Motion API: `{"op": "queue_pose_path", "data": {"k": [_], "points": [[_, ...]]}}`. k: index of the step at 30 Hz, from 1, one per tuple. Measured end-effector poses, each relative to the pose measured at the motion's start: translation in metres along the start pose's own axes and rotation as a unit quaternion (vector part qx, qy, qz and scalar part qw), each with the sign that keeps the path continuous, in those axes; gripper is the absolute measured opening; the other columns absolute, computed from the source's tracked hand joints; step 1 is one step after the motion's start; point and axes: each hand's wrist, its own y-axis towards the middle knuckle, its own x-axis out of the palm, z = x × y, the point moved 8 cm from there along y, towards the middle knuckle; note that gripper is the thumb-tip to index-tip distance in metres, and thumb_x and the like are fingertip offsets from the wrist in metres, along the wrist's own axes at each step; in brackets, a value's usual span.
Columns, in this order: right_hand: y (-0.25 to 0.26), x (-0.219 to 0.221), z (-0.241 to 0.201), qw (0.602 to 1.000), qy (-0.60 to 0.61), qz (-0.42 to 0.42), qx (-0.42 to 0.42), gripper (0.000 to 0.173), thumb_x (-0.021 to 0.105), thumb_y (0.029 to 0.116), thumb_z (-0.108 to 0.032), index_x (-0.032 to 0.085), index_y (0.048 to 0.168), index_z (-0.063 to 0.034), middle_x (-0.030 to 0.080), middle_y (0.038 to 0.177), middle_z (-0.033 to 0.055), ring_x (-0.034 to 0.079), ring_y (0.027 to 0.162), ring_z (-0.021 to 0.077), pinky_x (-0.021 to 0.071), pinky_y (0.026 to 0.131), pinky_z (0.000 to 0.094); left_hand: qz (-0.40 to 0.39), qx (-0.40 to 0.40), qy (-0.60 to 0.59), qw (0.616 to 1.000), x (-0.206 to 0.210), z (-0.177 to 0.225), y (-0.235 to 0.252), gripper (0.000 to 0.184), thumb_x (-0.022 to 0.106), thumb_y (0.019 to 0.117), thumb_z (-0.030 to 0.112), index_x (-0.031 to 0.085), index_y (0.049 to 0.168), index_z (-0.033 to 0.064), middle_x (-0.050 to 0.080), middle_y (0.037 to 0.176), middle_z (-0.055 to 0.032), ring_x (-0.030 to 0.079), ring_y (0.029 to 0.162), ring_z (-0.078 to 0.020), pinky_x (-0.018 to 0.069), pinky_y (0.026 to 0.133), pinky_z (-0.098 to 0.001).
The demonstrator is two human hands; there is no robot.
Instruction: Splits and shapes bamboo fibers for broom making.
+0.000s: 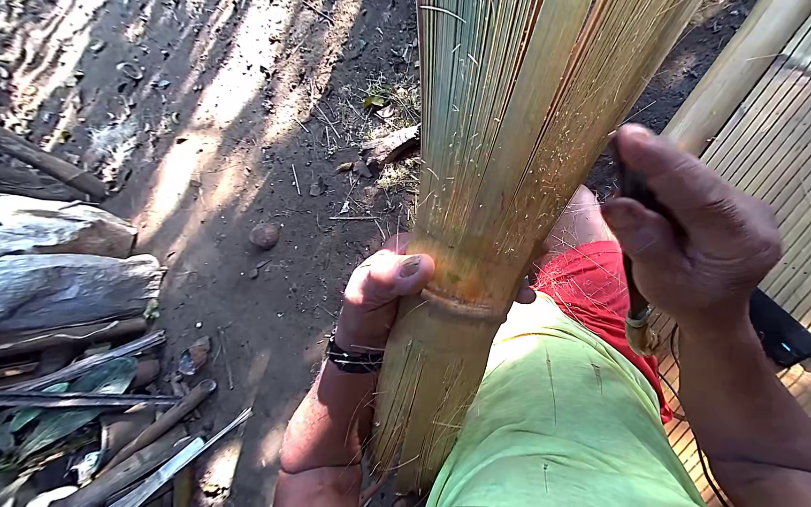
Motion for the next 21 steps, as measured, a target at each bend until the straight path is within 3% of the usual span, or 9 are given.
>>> {"op": "queue_pose_path", "data": {"k": [2,5,7,11,21], "points": [[0.0,-0.003,0.0,1.0,0.004,0.008,0.001,0.044,0.06,0.1038,-0.02,0.057,0.147,-0.0136,0.062,0.098,0.0028,0.059,0.074,0.0057,0.0526,0.061,0.0226,0.007,0.002,0.018,1.0,-0.004,0.0,-0.003,0.034,0.062,0.099,0.036,0.065,0.119,0.0078,0.071,0.104,-0.0129,0.073,0.088,-0.0215,0.0631,0.071,-0.0356],[-0.007,0.01,-0.005,0.999,0.026,-0.033,-0.009,0.049,0.062,0.1022,-0.021,0.053,0.15,-0.0158,0.063,0.101,0.0047,0.06,0.08,0.0091,0.054,0.067,0.0259,0.007,0.005,0.024,1.0,-0.001,-0.001,-0.001,0.033,0.061,0.0987,0.035,0.067,0.116,0.0076,0.072,0.102,-0.0115,0.073,0.087,-0.0197,0.063,0.072,-0.0346],[-0.01,0.017,-0.006,0.998,0.042,-0.049,-0.014,0.052,0.063,0.101,-0.02,0.052,0.152,-0.016,0.063,0.096,0.0044,0.059,0.079,0.0097,0.052,0.068,0.0275,0.002,0.008,0.02,1.0,0.003,0.0,0.001,0.03,0.059,0.0997,0.032,0.066,0.116,0.0078,0.072,0.1,-0.0095,0.073,0.086,-0.0175,0.0629,0.072,-0.0329],[-0.012,0.017,-0.004,0.998,0.039,-0.042,-0.013,0.053,0.063,0.1017,-0.021,0.051,0.152,-0.0145,0.063,0.095,0.0027,0.057,0.078,0.0071,0.0497,0.068,0.0249,0.002,0.011,0.025,1.0,0.007,0.003,0.001,0.029,0.06,0.0997,0.031,0.066,0.115,0.0072,0.072,0.099,-0.0091,0.073,0.086,-0.0167,0.0625,0.072,-0.032],[-0.007,0.011,-0.008,0.999,0.02,-0.03,-0.014,0.053,0.063,0.1016,-0.02,0.05,0.153,-0.0145,0.065,0.11,0.0056,0.06,0.087,0.0073,0.0518,0.073,0.0231,-0.021,0.024,0.033,0.999,0.021,0.006,0.003,0.024,0.056,0.1004,0.024,0.067,0.113,0.0068,0.073,0.097,-0.0067,0.073,0.085,-0.014,0.0625,0.073,-0.0308]]}}
